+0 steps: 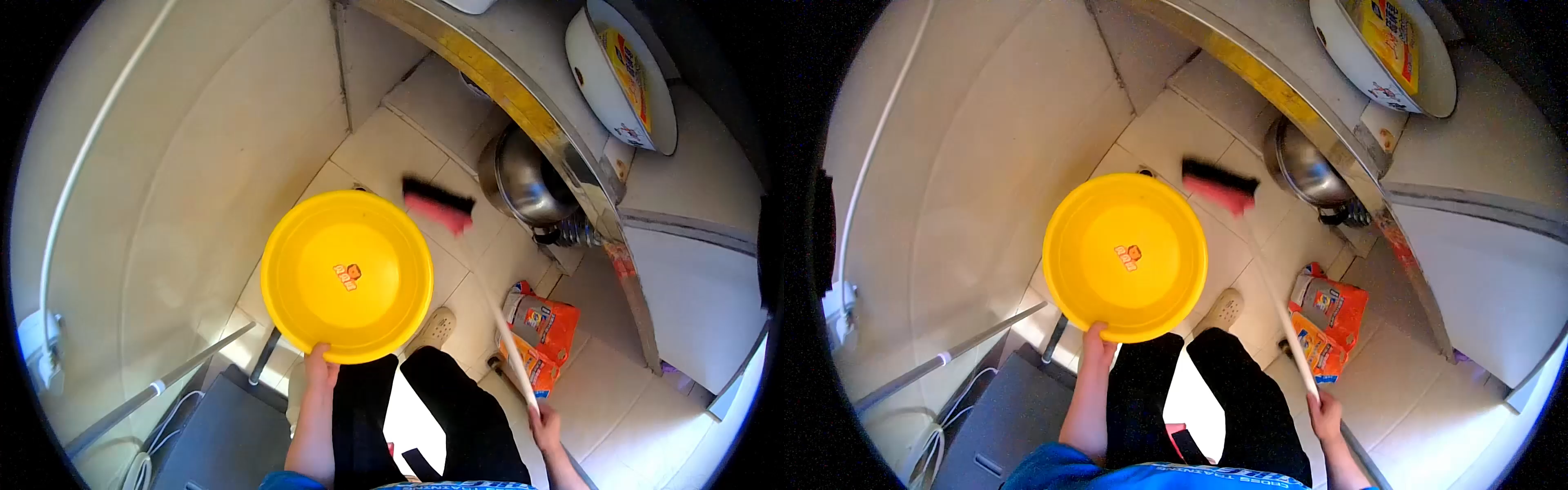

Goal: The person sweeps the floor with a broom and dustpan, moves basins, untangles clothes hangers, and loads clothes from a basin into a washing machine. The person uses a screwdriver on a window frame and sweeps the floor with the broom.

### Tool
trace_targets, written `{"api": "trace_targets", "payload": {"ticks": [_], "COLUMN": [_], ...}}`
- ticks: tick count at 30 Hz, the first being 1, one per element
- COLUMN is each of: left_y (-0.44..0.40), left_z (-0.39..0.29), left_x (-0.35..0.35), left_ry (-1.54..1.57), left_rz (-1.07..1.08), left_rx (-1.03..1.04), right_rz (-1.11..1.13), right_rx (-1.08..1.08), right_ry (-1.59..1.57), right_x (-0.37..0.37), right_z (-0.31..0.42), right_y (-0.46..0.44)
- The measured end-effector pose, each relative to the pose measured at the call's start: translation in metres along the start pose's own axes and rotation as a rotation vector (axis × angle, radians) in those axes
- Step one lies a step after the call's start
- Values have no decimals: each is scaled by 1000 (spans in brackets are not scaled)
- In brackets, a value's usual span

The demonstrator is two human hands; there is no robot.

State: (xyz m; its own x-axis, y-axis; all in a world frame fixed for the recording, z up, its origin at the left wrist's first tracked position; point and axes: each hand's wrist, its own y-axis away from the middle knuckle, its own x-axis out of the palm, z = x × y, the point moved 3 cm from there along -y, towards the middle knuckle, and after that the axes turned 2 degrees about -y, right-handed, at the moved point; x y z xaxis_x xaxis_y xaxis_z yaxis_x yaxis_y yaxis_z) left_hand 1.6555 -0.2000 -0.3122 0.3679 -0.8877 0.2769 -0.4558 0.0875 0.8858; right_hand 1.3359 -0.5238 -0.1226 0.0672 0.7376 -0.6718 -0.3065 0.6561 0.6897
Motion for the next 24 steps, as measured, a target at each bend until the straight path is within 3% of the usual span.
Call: {"api": "trace_targets", "payload": {"ticks": [2, 3, 4, 6, 10, 12, 14, 16, 18, 19, 21, 22, 24], "left_y": [27, 42, 54, 76, 108, 124, 139, 157, 172, 180, 194, 199, 204], "left_z": [-12, -14, -15, -13, 8, 6, 5, 0, -5, -8, -19, -21, -23], "left_x": [-13, -16, -18, -18, -32, -33, -44, -50, -59, -62, -59, -62, -67], "left_ry": [17, 24, 33, 24, -40, -42, -27, -20, -2, 9, 3, 22, 37], "left_rz": [-13, -34, -56, -45, -75, -103, -97, -123, -139, -151, -160, -151, -140], "left_rx": [11, -5, -19, -12, 15, 36, 18, -4, 14, 21, 50, 35, 26], "right_rz": [-70, -64, -81, -80, -75, -275, 21, -91, 252, 263, 597, 669, 894], "right_rx": [-92, -140, -378, -410, -412, -736, -395, -604, -68, -68, 321, 400, 348], "right_ry": [-100, -78, -5, -359, -133, 25, -78, 66, -392, -393, -952, -1081, -1269], "right_x": [14, 5, 11, 21, 39, 49, 37, 21, -3, -10, 2, 8, 28], "right_z": [22, 86, 96, 148, 188, 181, 163, 127, 130, 141, 164, 181, 220], "right_y": [-32, -43, -73, -122, -205, -182, -124, -91, -54, -37, 1, 9, 5]}}
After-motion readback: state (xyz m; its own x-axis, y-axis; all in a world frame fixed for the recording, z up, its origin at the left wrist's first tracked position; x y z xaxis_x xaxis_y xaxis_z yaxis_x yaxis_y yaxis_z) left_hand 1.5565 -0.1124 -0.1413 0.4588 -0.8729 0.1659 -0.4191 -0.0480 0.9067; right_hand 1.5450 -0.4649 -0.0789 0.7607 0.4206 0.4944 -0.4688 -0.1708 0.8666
